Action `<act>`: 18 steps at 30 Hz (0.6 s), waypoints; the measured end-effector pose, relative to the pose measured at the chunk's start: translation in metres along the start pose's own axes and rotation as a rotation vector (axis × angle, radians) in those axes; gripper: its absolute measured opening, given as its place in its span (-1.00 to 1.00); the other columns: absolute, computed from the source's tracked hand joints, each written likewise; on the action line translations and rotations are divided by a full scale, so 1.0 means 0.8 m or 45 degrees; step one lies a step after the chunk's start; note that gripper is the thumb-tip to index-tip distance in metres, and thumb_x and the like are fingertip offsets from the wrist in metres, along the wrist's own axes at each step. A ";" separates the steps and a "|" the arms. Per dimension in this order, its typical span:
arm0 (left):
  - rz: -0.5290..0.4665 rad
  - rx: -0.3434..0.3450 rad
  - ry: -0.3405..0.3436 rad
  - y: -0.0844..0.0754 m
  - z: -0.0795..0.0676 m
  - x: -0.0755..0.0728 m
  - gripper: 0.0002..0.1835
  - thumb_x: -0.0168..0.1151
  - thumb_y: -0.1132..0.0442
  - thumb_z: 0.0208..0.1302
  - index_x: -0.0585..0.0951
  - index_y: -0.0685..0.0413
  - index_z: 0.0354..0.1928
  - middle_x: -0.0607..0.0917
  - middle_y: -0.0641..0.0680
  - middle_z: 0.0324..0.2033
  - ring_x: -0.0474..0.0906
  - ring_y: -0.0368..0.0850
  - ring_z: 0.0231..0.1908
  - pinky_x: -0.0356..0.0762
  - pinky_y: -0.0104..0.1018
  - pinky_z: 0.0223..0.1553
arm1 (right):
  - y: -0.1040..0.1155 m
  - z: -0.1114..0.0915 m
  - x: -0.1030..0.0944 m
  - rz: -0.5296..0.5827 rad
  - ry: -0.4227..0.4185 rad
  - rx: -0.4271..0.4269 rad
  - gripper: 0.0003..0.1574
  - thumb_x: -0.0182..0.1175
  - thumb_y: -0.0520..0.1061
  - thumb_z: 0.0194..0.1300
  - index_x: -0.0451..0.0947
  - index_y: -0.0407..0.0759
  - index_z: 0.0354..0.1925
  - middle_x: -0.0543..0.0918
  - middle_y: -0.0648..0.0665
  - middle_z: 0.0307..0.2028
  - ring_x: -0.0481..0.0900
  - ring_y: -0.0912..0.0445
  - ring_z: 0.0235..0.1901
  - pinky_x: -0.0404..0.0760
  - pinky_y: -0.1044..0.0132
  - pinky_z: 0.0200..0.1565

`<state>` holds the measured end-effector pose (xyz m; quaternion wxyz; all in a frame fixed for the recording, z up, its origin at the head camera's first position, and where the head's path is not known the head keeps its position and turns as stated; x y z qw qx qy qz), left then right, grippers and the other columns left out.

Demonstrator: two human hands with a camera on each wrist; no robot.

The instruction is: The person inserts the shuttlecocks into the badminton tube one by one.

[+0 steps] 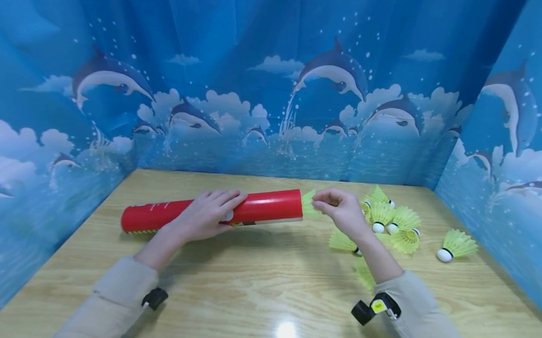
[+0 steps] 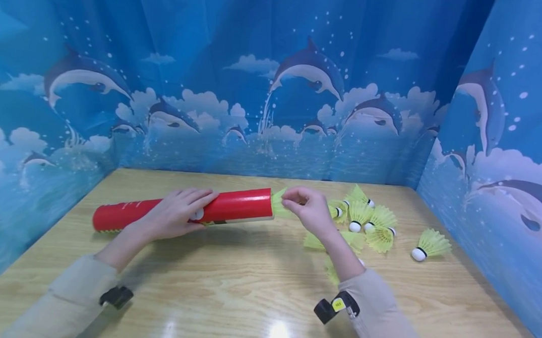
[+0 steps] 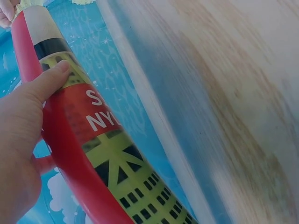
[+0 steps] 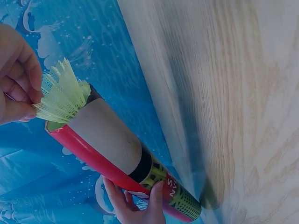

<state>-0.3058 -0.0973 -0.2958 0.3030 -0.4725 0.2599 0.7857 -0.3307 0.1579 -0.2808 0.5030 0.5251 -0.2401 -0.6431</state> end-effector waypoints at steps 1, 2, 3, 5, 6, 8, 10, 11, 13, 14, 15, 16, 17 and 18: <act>-0.002 0.001 0.000 0.000 0.000 0.000 -0.03 0.59 0.11 -0.27 0.34 0.07 0.29 0.48 0.15 0.14 0.40 0.06 0.09 0.44 0.05 0.01 | -0.001 0.001 0.001 0.008 -0.001 0.006 -0.80 0.23 -0.24 0.21 0.59 -0.33 -0.20 0.66 -0.19 -0.30 0.61 0.05 -0.34 0.59 0.24 -0.31; -0.003 0.003 -0.001 -0.001 0.000 -0.001 -0.03 0.59 0.10 -0.27 0.34 0.07 0.29 0.48 0.15 0.14 0.41 0.06 0.09 0.45 0.05 0.00 | -0.003 0.001 0.003 0.014 0.000 0.012 -0.80 0.23 -0.24 0.21 0.59 -0.34 -0.19 0.66 -0.19 -0.30 0.60 0.07 -0.35 0.59 0.22 -0.30; -0.005 0.006 -0.001 -0.002 0.000 -0.001 -0.02 0.59 0.10 -0.26 0.33 0.08 0.30 0.49 0.15 0.13 0.41 0.06 0.09 0.45 0.04 0.00 | -0.004 0.002 0.004 0.020 0.002 0.019 -0.79 0.22 -0.24 0.22 0.59 -0.34 -0.18 0.66 -0.18 -0.29 0.60 0.09 -0.34 0.60 0.18 -0.28; -0.012 0.017 -0.004 -0.004 0.001 -0.002 -0.02 0.58 0.09 -0.26 0.33 0.08 0.30 0.50 0.16 0.12 0.42 0.06 0.08 0.45 0.03 -0.01 | -0.005 0.002 0.005 0.028 0.002 0.034 -0.79 0.22 -0.24 0.22 0.59 -0.34 -0.17 0.66 -0.18 -0.28 0.59 0.13 -0.34 0.60 0.13 -0.25; -0.015 0.022 -0.005 -0.005 0.002 -0.002 -0.02 0.58 0.09 -0.26 0.33 0.08 0.30 0.50 0.17 0.12 0.42 0.06 0.08 0.45 0.03 -0.01 | -0.006 0.002 0.006 0.031 0.003 0.042 -0.78 0.22 -0.23 0.22 0.59 -0.34 -0.17 0.66 -0.18 -0.27 0.59 0.14 -0.34 0.59 0.09 -0.24; -0.008 0.031 -0.004 -0.006 0.003 -0.001 -0.02 0.58 0.08 -0.26 0.33 0.08 0.30 0.50 0.17 0.12 0.42 0.06 0.08 0.46 0.03 -0.02 | -0.008 0.001 0.008 0.029 0.014 0.060 -0.77 0.21 -0.22 0.23 0.59 -0.33 -0.15 0.66 -0.19 -0.25 0.57 0.14 -0.33 0.59 0.09 -0.23; 0.002 0.038 -0.003 -0.008 0.003 0.000 -0.03 0.58 0.08 -0.25 0.33 0.08 0.30 0.50 0.17 0.12 0.41 0.06 0.08 0.46 0.03 -0.02 | -0.010 0.001 0.010 0.033 0.025 0.079 -0.75 0.20 -0.21 0.25 0.60 -0.32 -0.13 0.66 -0.19 -0.22 0.56 0.12 -0.31 0.58 0.06 -0.21; 0.008 0.039 -0.001 -0.008 0.003 0.000 -0.03 0.58 0.08 -0.25 0.33 0.08 0.30 0.50 0.17 0.12 0.41 0.06 0.08 0.46 0.03 -0.02 | -0.011 0.001 0.010 0.037 0.030 0.085 -0.75 0.19 -0.21 0.25 0.60 -0.32 -0.12 0.65 -0.20 -0.21 0.56 0.11 -0.30 0.58 0.03 -0.20; 0.019 0.038 0.003 -0.008 0.003 0.002 -0.03 0.57 0.07 -0.25 0.33 0.08 0.30 0.50 0.16 0.12 0.41 0.06 0.09 0.46 0.02 -0.02 | -0.013 0.001 0.012 0.034 0.045 0.094 -0.72 0.18 -0.19 0.26 0.59 -0.33 -0.10 0.65 -0.21 -0.19 0.56 0.09 -0.29 0.57 0.03 -0.18; 0.023 0.035 0.007 -0.008 0.003 0.002 -0.03 0.57 0.07 -0.25 0.33 0.07 0.30 0.50 0.16 0.12 0.41 0.06 0.09 0.46 0.02 -0.03 | -0.013 0.001 0.012 0.036 0.048 0.096 -0.71 0.18 -0.19 0.27 0.59 -0.33 -0.09 0.65 -0.21 -0.19 0.56 0.09 -0.29 0.57 0.03 -0.18; 0.026 0.033 0.011 -0.008 0.003 0.003 -0.02 0.58 0.07 -0.25 0.33 0.07 0.30 0.49 0.15 0.12 0.41 0.05 0.09 0.47 0.02 -0.02 | -0.014 0.001 0.012 0.046 0.050 0.100 -0.71 0.18 -0.19 0.26 0.58 -0.33 -0.08 0.65 -0.21 -0.20 0.56 0.10 -0.29 0.58 0.05 -0.19; 0.026 0.029 0.014 -0.008 0.004 0.003 -0.02 0.58 0.07 -0.25 0.32 0.07 0.31 0.49 0.15 0.12 0.41 0.05 0.09 0.47 0.02 -0.03 | -0.014 0.002 0.013 0.054 0.050 0.094 -0.71 0.19 -0.20 0.26 0.57 -0.35 -0.08 0.66 -0.20 -0.22 0.57 0.10 -0.30 0.58 0.06 -0.20; 0.027 0.025 0.015 -0.007 0.004 0.003 -0.01 0.58 0.06 -0.26 0.32 0.06 0.31 0.49 0.15 0.13 0.41 0.05 0.09 0.47 0.02 -0.03 | -0.015 0.002 0.013 0.065 0.050 0.093 -0.71 0.19 -0.20 0.26 0.56 -0.35 -0.08 0.66 -0.19 -0.24 0.57 0.11 -0.32 0.58 0.06 -0.20; 0.029 0.024 0.016 -0.007 0.004 0.003 -0.01 0.58 0.06 -0.26 0.32 0.06 0.31 0.49 0.15 0.13 0.41 0.05 0.09 0.47 0.02 -0.03 | -0.015 0.002 0.012 0.076 0.049 0.092 -0.71 0.19 -0.21 0.25 0.55 -0.35 -0.08 0.66 -0.18 -0.27 0.58 0.12 -0.33 0.58 0.06 -0.21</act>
Point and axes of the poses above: each hand's wrist, its own z-axis towards the middle knuckle, its own x-axis out of the palm, y = z × x, the point moved 8 cm from there along z, towards the middle knuckle
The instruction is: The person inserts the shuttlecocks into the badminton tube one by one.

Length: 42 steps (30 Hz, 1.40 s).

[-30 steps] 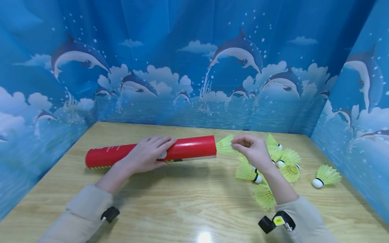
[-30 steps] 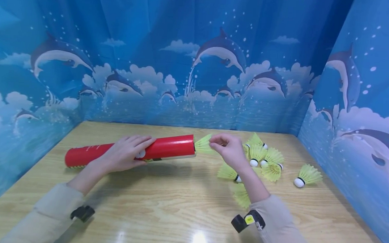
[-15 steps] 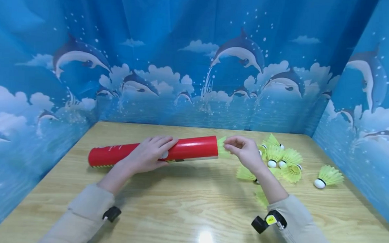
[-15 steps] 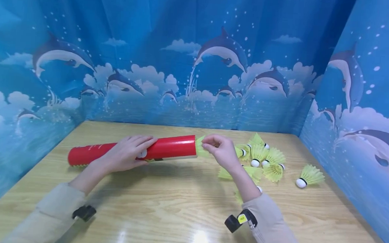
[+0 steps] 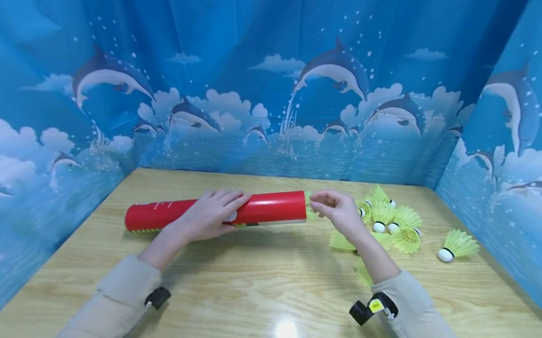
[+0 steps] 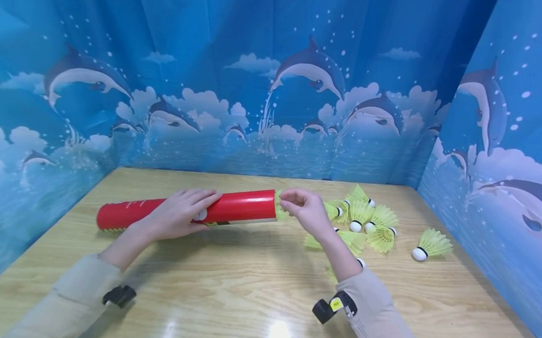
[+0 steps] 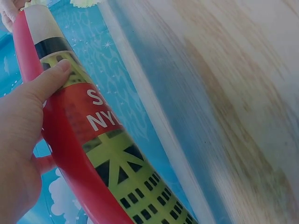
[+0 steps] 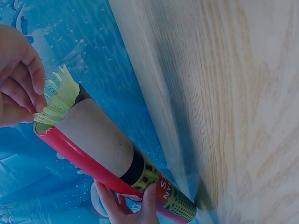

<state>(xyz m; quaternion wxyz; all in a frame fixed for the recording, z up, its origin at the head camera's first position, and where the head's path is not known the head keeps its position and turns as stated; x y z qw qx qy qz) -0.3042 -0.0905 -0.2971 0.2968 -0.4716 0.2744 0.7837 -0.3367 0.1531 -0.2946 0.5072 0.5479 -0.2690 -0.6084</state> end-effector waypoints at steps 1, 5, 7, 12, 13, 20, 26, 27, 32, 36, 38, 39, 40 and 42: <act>0.003 0.000 0.001 0.000 0.000 0.000 -0.01 0.58 0.06 -0.26 0.32 0.06 0.31 0.49 0.15 0.13 0.41 0.05 0.09 0.47 0.02 -0.03 | 0.000 0.000 -0.001 0.009 -0.004 -0.001 -0.71 0.20 -0.21 0.25 0.55 -0.35 -0.08 0.66 -0.17 -0.29 0.58 0.13 -0.34 0.58 0.07 -0.23; 0.008 0.006 -0.001 0.000 0.001 0.000 -0.01 0.58 0.06 -0.26 0.32 0.06 0.31 0.49 0.14 0.13 0.41 0.05 0.09 0.47 0.02 -0.04 | -0.001 -0.001 -0.003 0.033 -0.027 -0.006 -0.73 0.21 -0.23 0.23 0.53 -0.33 -0.10 0.66 -0.16 -0.34 0.59 0.11 -0.37 0.58 0.02 -0.24; 0.010 0.008 -0.002 -0.001 0.001 0.001 -0.01 0.57 0.05 -0.25 0.32 0.06 0.31 0.49 0.14 0.13 0.40 0.05 0.09 0.47 0.02 -0.04 | -0.003 -0.002 -0.004 0.010 -0.048 -0.011 -0.75 0.22 -0.22 0.22 0.55 -0.33 -0.13 0.66 -0.17 -0.35 0.60 0.07 -0.37 0.58 0.05 -0.26; 0.009 0.011 -0.006 0.000 0.002 0.001 -0.01 0.57 0.05 -0.25 0.32 0.06 0.31 0.49 0.15 0.13 0.41 0.06 0.09 0.47 0.02 -0.04 | 0.000 -0.005 -0.005 -0.110 -0.109 -0.066 -0.83 0.25 -0.21 0.20 0.62 -0.30 -0.25 0.67 -0.17 -0.42 0.60 -0.04 -0.40 0.57 0.22 -0.37; 0.007 0.010 -0.008 0.000 0.002 0.000 -0.01 0.58 0.05 -0.25 0.32 0.06 0.31 0.49 0.16 0.13 0.41 0.06 0.09 0.47 0.02 -0.04 | 0.001 -0.006 -0.005 -0.130 -0.117 -0.081 -0.84 0.25 -0.21 0.19 0.63 -0.30 -0.26 0.67 -0.16 -0.44 0.60 -0.04 -0.41 0.56 0.24 -0.39; -0.013 0.009 -0.020 -0.001 0.003 -0.002 0.00 0.59 0.07 -0.28 0.33 0.07 0.30 0.50 0.16 0.12 0.42 0.06 0.08 0.47 0.02 -0.03 | 0.003 -0.005 0.000 -0.159 -0.128 -0.110 -0.87 0.27 -0.21 0.18 0.65 -0.27 -0.30 0.66 -0.12 -0.45 0.58 0.07 -0.44 0.54 0.29 -0.39; -0.004 0.018 -0.024 -0.002 0.002 -0.001 -0.01 0.59 0.07 -0.28 0.34 0.09 0.30 0.50 0.17 0.12 0.42 0.06 0.08 0.48 0.02 -0.04 | 0.002 -0.006 0.007 -0.156 -0.084 -0.103 -0.83 0.26 -0.17 0.19 0.66 -0.27 -0.27 0.67 -0.14 -0.39 0.58 0.05 -0.39 0.56 0.24 -0.34; 0.001 0.018 -0.023 -0.002 0.001 -0.001 -0.02 0.58 0.06 -0.27 0.34 0.09 0.29 0.50 0.17 0.12 0.42 0.06 0.08 0.48 0.01 -0.05 | 0.001 -0.005 0.008 -0.155 -0.080 -0.093 -0.82 0.26 -0.17 0.19 0.66 -0.27 -0.27 0.67 -0.13 -0.39 0.58 0.05 -0.39 0.56 0.23 -0.33; 0.019 0.020 -0.033 -0.001 -0.001 0.000 -0.03 0.58 0.06 -0.27 0.35 0.09 0.28 0.50 0.17 0.12 0.42 0.07 0.07 0.50 0.02 -0.08 | -0.003 -0.002 0.013 -0.136 -0.061 -0.062 -0.84 0.24 -0.22 0.20 0.65 -0.29 -0.26 0.66 -0.13 -0.42 0.57 0.07 -0.42 0.56 0.13 -0.34; 0.021 0.021 -0.038 0.000 -0.002 0.000 -0.02 0.59 0.06 -0.28 0.35 0.09 0.29 0.50 0.17 0.12 0.42 0.07 0.07 0.50 0.03 -0.08 | -0.006 0.001 0.016 -0.123 -0.045 -0.049 -0.85 0.22 -0.28 0.19 0.63 -0.33 -0.25 0.66 -0.14 -0.43 0.58 0.09 -0.44 0.56 0.16 -0.38; 0.021 0.021 -0.040 0.000 -0.003 0.001 -0.02 0.59 0.06 -0.28 0.35 0.09 0.29 0.50 0.17 0.12 0.42 0.07 0.08 0.50 0.04 -0.08 | -0.007 0.002 0.017 -0.126 -0.035 -0.048 -0.85 0.22 -0.29 0.19 0.63 -0.35 -0.25 0.67 -0.15 -0.44 0.59 0.09 -0.45 0.55 0.23 -0.40; 0.020 0.022 -0.040 0.000 -0.003 0.001 -0.02 0.59 0.07 -0.28 0.35 0.09 0.29 0.50 0.17 0.12 0.42 0.07 0.08 0.50 0.04 -0.09 | -0.008 0.002 0.018 -0.126 -0.028 -0.048 -0.84 0.21 -0.29 0.19 0.62 -0.35 -0.24 0.67 -0.15 -0.44 0.59 0.09 -0.45 0.55 0.24 -0.41; 0.019 0.023 -0.041 0.000 -0.003 0.001 -0.02 0.59 0.06 -0.28 0.35 0.09 0.29 0.50 0.17 0.12 0.42 0.07 0.08 0.50 0.04 -0.09 | -0.008 0.003 0.019 -0.124 -0.022 -0.050 -0.84 0.21 -0.29 0.19 0.62 -0.36 -0.24 0.67 -0.15 -0.44 0.59 0.09 -0.45 0.55 0.25 -0.41; 0.017 0.022 -0.041 0.000 -0.003 0.001 -0.02 0.59 0.07 -0.28 0.35 0.09 0.29 0.50 0.17 0.12 0.42 0.07 0.08 0.50 0.04 -0.09 | -0.009 0.003 0.020 -0.115 -0.008 -0.047 -0.84 0.21 -0.30 0.20 0.62 -0.36 -0.24 0.67 -0.14 -0.45 0.60 0.07 -0.45 0.55 0.25 -0.41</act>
Point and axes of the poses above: each hand's wrist, its own z-axis towards the middle knuckle, its own x-axis out of the palm, y = z × x, the point moved 8 cm from there along z, towards the middle knuckle
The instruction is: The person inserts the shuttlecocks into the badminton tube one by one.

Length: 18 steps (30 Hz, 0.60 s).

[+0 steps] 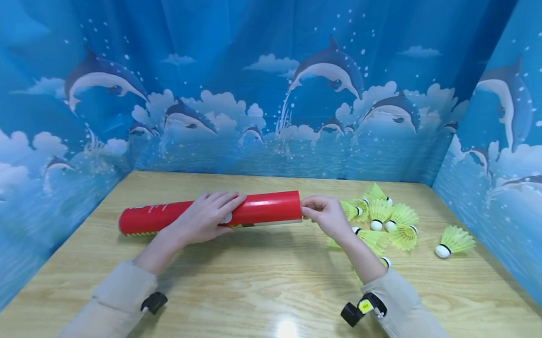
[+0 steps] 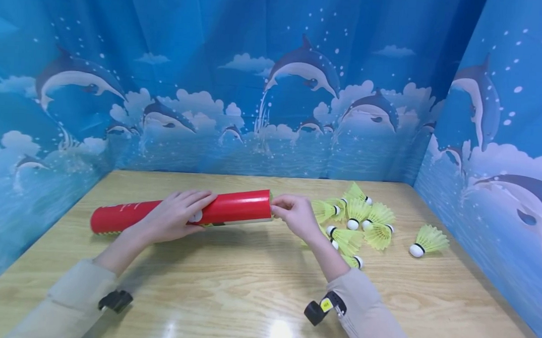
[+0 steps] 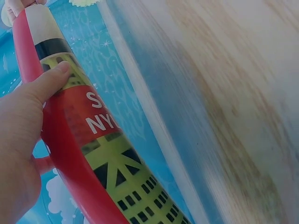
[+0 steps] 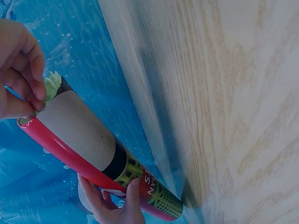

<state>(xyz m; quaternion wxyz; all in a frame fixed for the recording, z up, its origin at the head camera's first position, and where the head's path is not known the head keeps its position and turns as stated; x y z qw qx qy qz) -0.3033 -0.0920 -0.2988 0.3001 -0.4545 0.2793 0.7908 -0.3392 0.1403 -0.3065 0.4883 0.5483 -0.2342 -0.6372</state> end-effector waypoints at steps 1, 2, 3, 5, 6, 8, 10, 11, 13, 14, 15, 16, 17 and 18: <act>-0.002 0.001 0.000 0.000 0.000 0.000 -0.02 0.59 0.07 -0.28 0.35 0.09 0.29 0.50 0.17 0.12 0.42 0.07 0.08 0.50 0.05 -0.09 | 0.000 0.000 0.001 0.011 0.012 0.001 -0.83 0.20 -0.30 0.20 0.62 -0.37 -0.23 0.67 -0.14 -0.46 0.60 0.05 -0.45 0.56 0.24 -0.40; -0.005 0.000 0.001 0.000 0.000 0.000 -0.02 0.59 0.07 -0.27 0.35 0.09 0.29 0.50 0.17 0.12 0.42 0.07 0.08 0.50 0.05 -0.09 | -0.001 0.000 0.001 0.024 0.026 0.004 -0.83 0.20 -0.30 0.20 0.61 -0.38 -0.23 0.66 -0.14 -0.47 0.60 0.04 -0.45 0.56 0.23 -0.40; -0.006 0.001 0.001 0.000 0.000 0.000 -0.02 0.58 0.07 -0.27 0.34 0.09 0.29 0.50 0.17 0.12 0.42 0.07 0.07 0.50 0.05 -0.09 | -0.001 -0.001 0.002 0.038 0.041 0.006 -0.83 0.19 -0.30 0.21 0.61 -0.39 -0.22 0.66 -0.15 -0.47 0.60 0.04 -0.45 0.57 0.21 -0.38; -0.011 0.003 0.002 -0.001 0.000 0.000 -0.02 0.58 0.07 -0.27 0.34 0.08 0.29 0.50 0.17 0.12 0.42 0.07 0.07 0.50 0.04 -0.09 | -0.002 -0.002 0.002 0.063 0.073 0.016 -0.81 0.18 -0.30 0.22 0.59 -0.41 -0.21 0.66 -0.15 -0.47 0.61 0.04 -0.44 0.59 0.19 -0.36; -0.013 0.005 0.002 -0.001 0.001 0.000 -0.02 0.58 0.07 -0.27 0.34 0.08 0.29 0.50 0.17 0.12 0.43 0.07 0.07 0.50 0.04 -0.09 | -0.002 -0.003 0.002 0.074 0.088 0.025 -0.81 0.17 -0.30 0.23 0.59 -0.41 -0.20 0.66 -0.15 -0.46 0.61 0.04 -0.43 0.59 0.18 -0.35; -0.014 0.007 0.006 -0.002 0.001 0.000 -0.02 0.58 0.06 -0.27 0.34 0.08 0.29 0.50 0.17 0.12 0.43 0.07 0.07 0.50 0.04 -0.09 | -0.003 -0.005 0.002 0.094 0.118 0.039 -0.79 0.16 -0.29 0.24 0.58 -0.42 -0.17 0.66 -0.16 -0.43 0.61 0.07 -0.41 0.59 0.18 -0.32; -0.016 0.004 0.011 -0.002 0.002 0.000 -0.02 0.58 0.06 -0.27 0.34 0.08 0.29 0.50 0.17 0.12 0.43 0.07 0.08 0.50 0.05 -0.09 | -0.004 -0.006 0.002 0.103 0.141 0.053 -0.77 0.16 -0.28 0.25 0.58 -0.41 -0.15 0.67 -0.16 -0.40 0.61 0.07 -0.38 0.59 0.20 -0.30; -0.015 0.001 0.013 -0.002 0.002 -0.001 -0.02 0.58 0.06 -0.27 0.34 0.08 0.29 0.50 0.17 0.13 0.43 0.07 0.08 0.50 0.05 -0.08 | -0.004 -0.007 0.002 0.109 0.148 0.058 -0.77 0.16 -0.28 0.25 0.58 -0.40 -0.14 0.67 -0.16 -0.39 0.61 0.06 -0.36 0.58 0.21 -0.29; -0.015 -0.006 0.018 -0.002 0.002 -0.001 -0.01 0.58 0.06 -0.27 0.34 0.08 0.30 0.50 0.17 0.13 0.43 0.07 0.08 0.50 0.05 -0.08 | -0.004 -0.007 0.003 0.111 0.157 0.054 -0.76 0.16 -0.27 0.26 0.58 -0.39 -0.13 0.67 -0.16 -0.36 0.62 0.03 -0.33 0.58 0.22 -0.28; -0.018 -0.009 0.018 -0.002 0.002 -0.002 -0.01 0.59 0.07 -0.27 0.34 0.08 0.30 0.49 0.17 0.13 0.43 0.07 0.08 0.50 0.05 -0.07 | -0.004 -0.007 0.003 0.110 0.158 0.050 -0.76 0.16 -0.27 0.25 0.58 -0.39 -0.13 0.67 -0.16 -0.36 0.62 0.01 -0.32 0.58 0.22 -0.27; -0.021 -0.013 0.019 -0.002 0.002 -0.002 -0.01 0.59 0.07 -0.28 0.34 0.08 0.29 0.49 0.17 0.13 0.43 0.08 0.08 0.49 0.05 -0.07 | -0.004 -0.007 0.003 0.109 0.155 0.046 -0.76 0.16 -0.27 0.25 0.58 -0.39 -0.13 0.67 -0.16 -0.35 0.61 -0.02 -0.31 0.58 0.22 -0.27; -0.020 -0.016 0.020 -0.002 0.002 -0.002 -0.01 0.59 0.08 -0.28 0.34 0.09 0.29 0.49 0.17 0.13 0.43 0.08 0.08 0.49 0.05 -0.07 | -0.003 -0.007 0.003 0.106 0.150 0.044 -0.76 0.16 -0.28 0.25 0.58 -0.39 -0.13 0.67 -0.16 -0.35 0.61 -0.05 -0.30 0.57 0.21 -0.27; -0.022 -0.019 0.020 -0.002 0.002 -0.003 -0.01 0.59 0.08 -0.28 0.34 0.09 0.29 0.49 0.18 0.13 0.43 0.08 0.08 0.49 0.05 -0.06 | -0.003 -0.007 0.004 0.102 0.146 0.041 -0.76 0.15 -0.28 0.25 0.59 -0.39 -0.13 0.67 -0.16 -0.34 0.60 -0.07 -0.30 0.57 0.21 -0.27; -0.027 -0.020 0.020 -0.002 0.002 -0.002 -0.01 0.59 0.09 -0.29 0.34 0.09 0.29 0.49 0.17 0.13 0.43 0.08 0.08 0.49 0.05 -0.06 | -0.002 -0.008 0.004 0.097 0.143 0.043 -0.77 0.15 -0.29 0.25 0.59 -0.38 -0.14 0.67 -0.15 -0.34 0.59 -0.06 -0.32 0.57 0.21 -0.27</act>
Point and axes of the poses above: each hand's wrist, its own z-axis towards the middle knuckle, its own x-axis out of the palm, y = z × x, the point moved 8 cm from there along z, towards the middle knuckle
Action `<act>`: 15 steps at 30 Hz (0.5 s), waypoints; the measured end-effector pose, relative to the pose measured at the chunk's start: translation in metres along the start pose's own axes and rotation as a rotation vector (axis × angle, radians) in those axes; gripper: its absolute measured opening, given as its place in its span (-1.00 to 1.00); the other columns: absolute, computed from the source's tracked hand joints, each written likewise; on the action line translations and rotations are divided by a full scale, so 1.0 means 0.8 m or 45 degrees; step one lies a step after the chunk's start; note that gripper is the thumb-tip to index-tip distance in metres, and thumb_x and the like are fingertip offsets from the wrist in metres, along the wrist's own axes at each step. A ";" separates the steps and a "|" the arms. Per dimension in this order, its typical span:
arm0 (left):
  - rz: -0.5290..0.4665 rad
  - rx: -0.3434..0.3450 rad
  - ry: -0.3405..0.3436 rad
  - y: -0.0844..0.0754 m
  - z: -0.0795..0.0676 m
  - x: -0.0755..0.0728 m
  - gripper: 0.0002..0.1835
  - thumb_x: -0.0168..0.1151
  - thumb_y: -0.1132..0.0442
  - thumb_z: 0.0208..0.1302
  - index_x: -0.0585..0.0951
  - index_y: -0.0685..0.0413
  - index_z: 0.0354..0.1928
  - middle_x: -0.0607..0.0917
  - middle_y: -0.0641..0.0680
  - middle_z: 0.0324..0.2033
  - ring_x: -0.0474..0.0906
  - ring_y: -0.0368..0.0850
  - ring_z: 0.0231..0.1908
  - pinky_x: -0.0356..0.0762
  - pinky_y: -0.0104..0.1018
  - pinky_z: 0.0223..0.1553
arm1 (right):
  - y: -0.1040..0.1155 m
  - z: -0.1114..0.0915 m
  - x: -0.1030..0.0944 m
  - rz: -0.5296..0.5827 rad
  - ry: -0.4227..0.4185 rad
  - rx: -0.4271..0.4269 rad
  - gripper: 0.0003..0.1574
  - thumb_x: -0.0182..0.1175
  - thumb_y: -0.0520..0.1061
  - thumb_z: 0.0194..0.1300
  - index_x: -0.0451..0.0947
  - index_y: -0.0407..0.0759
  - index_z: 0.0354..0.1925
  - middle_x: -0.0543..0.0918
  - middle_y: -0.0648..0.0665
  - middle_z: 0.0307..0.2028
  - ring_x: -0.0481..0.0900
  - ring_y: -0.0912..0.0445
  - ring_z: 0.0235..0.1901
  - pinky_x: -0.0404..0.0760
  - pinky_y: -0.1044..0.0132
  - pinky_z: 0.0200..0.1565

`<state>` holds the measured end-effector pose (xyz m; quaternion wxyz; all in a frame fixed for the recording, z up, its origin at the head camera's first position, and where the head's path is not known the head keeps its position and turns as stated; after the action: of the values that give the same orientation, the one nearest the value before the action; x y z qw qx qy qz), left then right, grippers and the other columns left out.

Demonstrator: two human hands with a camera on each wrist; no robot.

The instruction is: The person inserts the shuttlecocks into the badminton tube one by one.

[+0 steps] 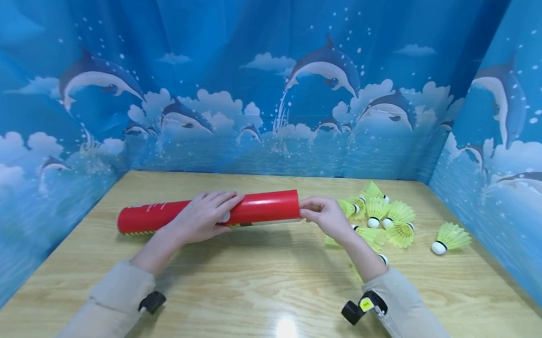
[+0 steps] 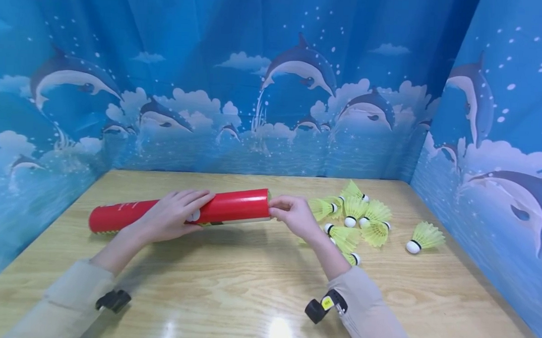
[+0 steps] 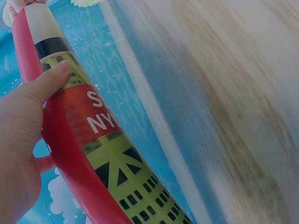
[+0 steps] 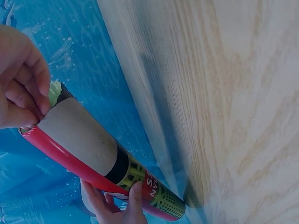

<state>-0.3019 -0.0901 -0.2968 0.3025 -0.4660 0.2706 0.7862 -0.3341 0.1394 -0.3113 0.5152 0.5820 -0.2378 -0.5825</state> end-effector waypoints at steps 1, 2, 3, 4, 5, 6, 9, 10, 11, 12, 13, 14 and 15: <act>-0.004 0.003 -0.006 0.000 0.000 0.000 -0.01 0.60 0.09 -0.30 0.34 0.08 0.29 0.50 0.18 0.13 0.43 0.08 0.08 0.49 0.06 -0.07 | 0.000 0.000 0.001 0.000 -0.002 -0.003 -0.77 0.14 -0.30 0.24 0.60 -0.38 -0.14 0.67 -0.15 -0.34 0.59 -0.05 -0.33 0.57 0.18 -0.26; -0.009 0.005 -0.013 0.000 0.000 0.000 -0.01 0.60 0.09 -0.30 0.35 0.08 0.29 0.50 0.18 0.13 0.43 0.08 0.08 0.49 0.06 -0.07 | 0.001 0.000 0.002 0.002 -0.003 -0.003 -0.78 0.14 -0.31 0.24 0.60 -0.39 -0.15 0.67 -0.16 -0.34 0.59 -0.08 -0.33 0.57 0.13 -0.25; -0.011 0.008 -0.017 0.000 0.000 0.000 -0.01 0.60 0.09 -0.31 0.35 0.08 0.29 0.50 0.18 0.12 0.43 0.08 0.08 0.49 0.06 -0.07 | 0.001 0.001 0.002 0.002 -0.004 -0.003 -0.78 0.13 -0.33 0.23 0.60 -0.39 -0.15 0.66 -0.16 -0.34 0.58 -0.10 -0.33 0.57 0.11 -0.24; -0.012 0.012 -0.022 0.000 0.000 0.000 -0.01 0.60 0.09 -0.31 0.35 0.08 0.29 0.50 0.18 0.12 0.43 0.08 0.08 0.50 0.06 -0.07 | 0.000 0.001 0.003 0.000 -0.004 -0.003 -0.78 0.13 -0.33 0.23 0.60 -0.40 -0.16 0.66 -0.16 -0.35 0.57 -0.07 -0.35 0.57 0.10 -0.25; -0.016 0.014 -0.026 -0.001 0.000 0.001 0.00 0.61 0.09 -0.32 0.35 0.08 0.29 0.50 0.17 0.12 0.43 0.08 0.07 0.50 0.05 -0.07 | -0.001 0.000 0.003 0.002 -0.005 -0.001 -0.78 0.12 -0.34 0.23 0.59 -0.41 -0.16 0.66 -0.16 -0.36 0.57 -0.04 -0.37 0.57 0.10 -0.24; -0.020 0.017 -0.030 -0.001 0.000 0.000 0.00 0.61 0.09 -0.32 0.35 0.08 0.29 0.50 0.17 0.12 0.43 0.07 0.07 0.50 0.05 -0.08 | -0.001 0.001 0.003 0.007 -0.004 -0.001 -0.78 0.12 -0.35 0.23 0.59 -0.42 -0.16 0.66 -0.16 -0.38 0.57 -0.01 -0.39 0.57 0.07 -0.24; -0.020 0.011 -0.022 -0.001 0.001 -0.001 0.00 0.60 0.09 -0.31 0.34 0.08 0.29 0.50 0.17 0.13 0.42 0.07 0.08 0.49 0.05 -0.07 | -0.004 0.001 0.001 0.026 -0.002 0.010 -0.77 0.11 -0.34 0.25 0.57 -0.44 -0.14 0.65 -0.15 -0.40 0.57 0.06 -0.42 0.58 0.15 -0.25; -0.019 0.006 -0.017 -0.001 0.002 -0.002 0.00 0.60 0.09 -0.30 0.34 0.07 0.29 0.49 0.17 0.13 0.42 0.07 0.09 0.49 0.05 -0.06 | -0.004 0.001 0.000 0.035 -0.003 0.015 -0.76 0.11 -0.33 0.25 0.56 -0.45 -0.12 0.65 -0.14 -0.40 0.57 0.10 -0.43 0.58 0.18 -0.26; -0.019 0.000 -0.012 -0.001 0.002 -0.002 0.00 0.60 0.09 -0.30 0.33 0.07 0.30 0.49 0.16 0.13 0.42 0.07 0.09 0.49 0.06 -0.05 | -0.005 0.001 0.000 0.046 -0.005 0.020 -0.75 0.12 -0.33 0.26 0.55 -0.45 -0.12 0.65 -0.15 -0.40 0.57 0.09 -0.43 0.59 0.18 -0.26; -0.019 -0.004 -0.008 -0.001 0.002 -0.002 0.00 0.60 0.09 -0.29 0.33 0.07 0.30 0.49 0.16 0.14 0.41 0.08 0.10 0.48 0.06 -0.05 | -0.005 0.000 -0.001 0.058 -0.006 0.023 -0.75 0.12 -0.32 0.26 0.55 -0.45 -0.11 0.65 -0.15 -0.39 0.58 0.05 -0.41 0.59 0.17 -0.25; -0.018 -0.007 -0.004 -0.001 0.002 -0.002 0.00 0.59 0.09 -0.28 0.32 0.07 0.30 0.49 0.16 0.14 0.41 0.08 0.10 0.48 0.06 -0.04 | -0.006 0.000 -0.002 0.068 -0.007 0.023 -0.74 0.12 -0.32 0.26 0.54 -0.46 -0.10 0.65 -0.15 -0.38 0.59 0.00 -0.39 0.59 0.16 -0.25; -0.017 -0.008 -0.002 -0.001 0.003 -0.002 0.00 0.59 0.08 -0.27 0.32 0.07 0.31 0.48 0.16 0.14 0.41 0.08 0.11 0.47 0.06 -0.04 | -0.006 0.000 -0.003 0.078 -0.015 0.027 -0.74 0.12 -0.31 0.26 0.54 -0.45 -0.10 0.66 -0.15 -0.38 0.59 -0.05 -0.37 0.60 0.13 -0.25; -0.017 -0.008 -0.001 -0.001 0.003 -0.002 0.00 0.58 0.08 -0.27 0.32 0.07 0.31 0.48 0.16 0.15 0.40 0.08 0.11 0.47 0.06 -0.03 | -0.006 -0.001 -0.004 0.090 -0.024 0.031 -0.74 0.13 -0.31 0.26 0.54 -0.45 -0.10 0.66 -0.15 -0.37 0.59 -0.08 -0.34 0.60 0.09 -0.23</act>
<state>-0.3023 -0.0883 -0.2946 0.3063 -0.4684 0.2651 0.7852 -0.3356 0.1440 -0.3143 0.5261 0.5741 -0.2698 -0.5664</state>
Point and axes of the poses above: each hand's wrist, its own z-axis towards the middle knuckle, its own x-axis out of the palm, y = z × x, the point moved 8 cm from there along z, towards the middle knuckle
